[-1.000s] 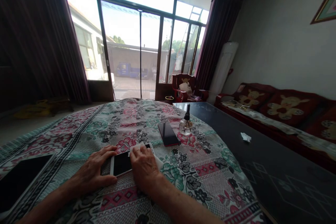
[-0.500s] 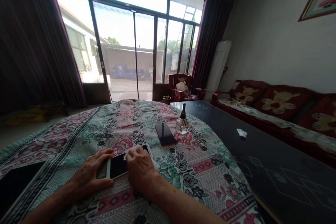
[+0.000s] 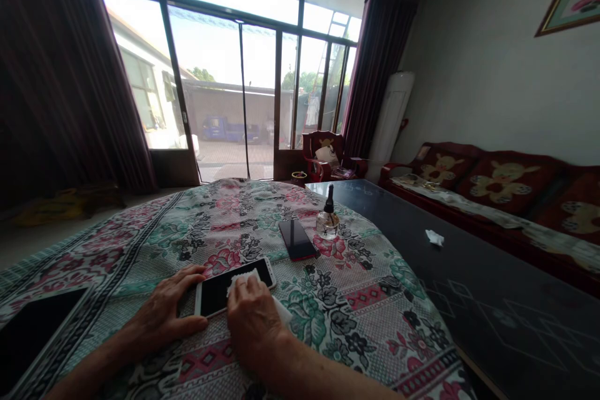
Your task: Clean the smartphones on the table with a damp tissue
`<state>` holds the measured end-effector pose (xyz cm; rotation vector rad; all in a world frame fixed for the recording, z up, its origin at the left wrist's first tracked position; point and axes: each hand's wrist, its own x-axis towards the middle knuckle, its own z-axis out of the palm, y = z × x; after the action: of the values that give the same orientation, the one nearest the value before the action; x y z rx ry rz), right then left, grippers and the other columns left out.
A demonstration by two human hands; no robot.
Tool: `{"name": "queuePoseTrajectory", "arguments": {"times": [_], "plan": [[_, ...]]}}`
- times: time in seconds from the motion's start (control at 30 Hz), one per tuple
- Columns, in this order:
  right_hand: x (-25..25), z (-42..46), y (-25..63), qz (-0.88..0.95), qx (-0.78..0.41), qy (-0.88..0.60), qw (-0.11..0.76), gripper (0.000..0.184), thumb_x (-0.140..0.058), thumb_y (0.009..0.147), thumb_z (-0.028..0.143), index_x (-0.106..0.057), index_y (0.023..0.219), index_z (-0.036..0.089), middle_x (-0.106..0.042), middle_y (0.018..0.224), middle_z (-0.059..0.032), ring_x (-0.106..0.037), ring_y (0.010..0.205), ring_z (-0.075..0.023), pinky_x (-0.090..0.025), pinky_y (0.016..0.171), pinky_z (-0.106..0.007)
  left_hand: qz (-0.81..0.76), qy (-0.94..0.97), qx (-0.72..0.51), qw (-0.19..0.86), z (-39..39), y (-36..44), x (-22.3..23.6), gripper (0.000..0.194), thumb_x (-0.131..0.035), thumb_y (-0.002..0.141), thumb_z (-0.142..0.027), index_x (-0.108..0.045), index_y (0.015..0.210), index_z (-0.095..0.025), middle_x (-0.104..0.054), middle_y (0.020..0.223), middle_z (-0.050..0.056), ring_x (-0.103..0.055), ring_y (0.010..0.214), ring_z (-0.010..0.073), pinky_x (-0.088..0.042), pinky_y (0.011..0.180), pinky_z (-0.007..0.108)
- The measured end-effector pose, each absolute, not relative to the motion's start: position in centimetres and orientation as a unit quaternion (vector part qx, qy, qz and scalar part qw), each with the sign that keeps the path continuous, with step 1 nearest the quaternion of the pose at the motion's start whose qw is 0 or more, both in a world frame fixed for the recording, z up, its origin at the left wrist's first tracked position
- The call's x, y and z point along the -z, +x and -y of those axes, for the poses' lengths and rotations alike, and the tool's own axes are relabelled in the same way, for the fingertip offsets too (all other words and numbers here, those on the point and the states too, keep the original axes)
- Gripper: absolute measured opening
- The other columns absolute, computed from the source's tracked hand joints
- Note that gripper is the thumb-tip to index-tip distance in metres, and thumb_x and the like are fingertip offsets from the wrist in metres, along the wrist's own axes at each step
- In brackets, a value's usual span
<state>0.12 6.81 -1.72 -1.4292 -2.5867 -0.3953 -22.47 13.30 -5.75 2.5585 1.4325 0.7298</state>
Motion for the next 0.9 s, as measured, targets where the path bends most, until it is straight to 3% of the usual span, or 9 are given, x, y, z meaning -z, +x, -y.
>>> {"name": "queuePoseTrajectory", "arguments": {"times": [0.2,0.43,0.67,0.77,0.9], "plan": [[2.3,-5.7,-1.2,0.9,0.161,-0.394,0.093,0.038,-0.048,0.089,0.02,-0.056,0.121,0.001,-0.056,0.126,-0.0222,-0.052,0.112,-0.0315,-0.047,0.092,-0.045,-0.469,0.848,-0.242,0.052,-13.7,-22.7,6.2,0.069,-0.072,0.063,-0.062,-0.06,0.118,-0.022,-0.052,0.14,0.011,-0.045,0.131,0.0354,-0.037,0.107,0.05],[-0.6,-6.2,-0.2,0.868,0.101,-0.486,-0.006,0.027,-0.053,0.085,0.014,-0.064,0.108,0.003,-0.063,0.104,-0.0194,-0.059,0.092,-0.0275,-0.051,0.078,-0.039,-0.473,0.847,-0.236,0.058,-13.4,-22.6,5.7,0.068,-0.072,0.063,-0.061,-0.059,0.119,-0.023,-0.052,0.141,0.01,-0.045,0.13,0.0351,-0.038,0.106,0.049],[-3.4,-7.5,2.6,0.814,0.054,-0.576,-0.059,0.02,-0.053,0.081,0.008,-0.069,0.093,0.007,-0.065,0.096,-0.0174,-0.059,0.091,-0.0273,-0.047,0.074,-0.036,-0.479,0.845,-0.226,0.075,-13.1,-22.5,5.1,0.068,-0.072,0.064,-0.06,-0.058,0.119,-0.023,-0.05,0.142,0.011,-0.043,0.132,0.0357,-0.036,0.107,0.051],[-2.6,-7.7,2.6,0.806,0.071,-0.587,-0.042,0.024,-0.049,0.082,0.006,-0.068,0.097,0.006,-0.064,0.098,-0.0192,-0.058,0.092,-0.0285,-0.047,0.075,-0.038,-0.477,0.845,-0.23,0.076,-13.0,-22.4,5.0,0.067,-0.072,0.064,-0.059,-0.058,0.119,-0.023,-0.05,0.142,0.011,-0.043,0.131,0.0355,-0.036,0.107,0.05],[0.0,-7.1,1.1,0.839,0.114,-0.531,0.018,0.037,-0.049,0.083,0.008,-0.059,0.119,0.001,-0.061,0.114,-0.0234,-0.057,0.1,-0.0298,-0.047,0.082,-0.041,-0.473,0.846,-0.238,0.071,-13.1,-22.4,5.2,0.068,-0.073,0.062,-0.06,-0.059,0.117,-0.024,-0.051,0.141,0.011,-0.044,0.131,0.0356,-0.037,0.107,0.05]]}}
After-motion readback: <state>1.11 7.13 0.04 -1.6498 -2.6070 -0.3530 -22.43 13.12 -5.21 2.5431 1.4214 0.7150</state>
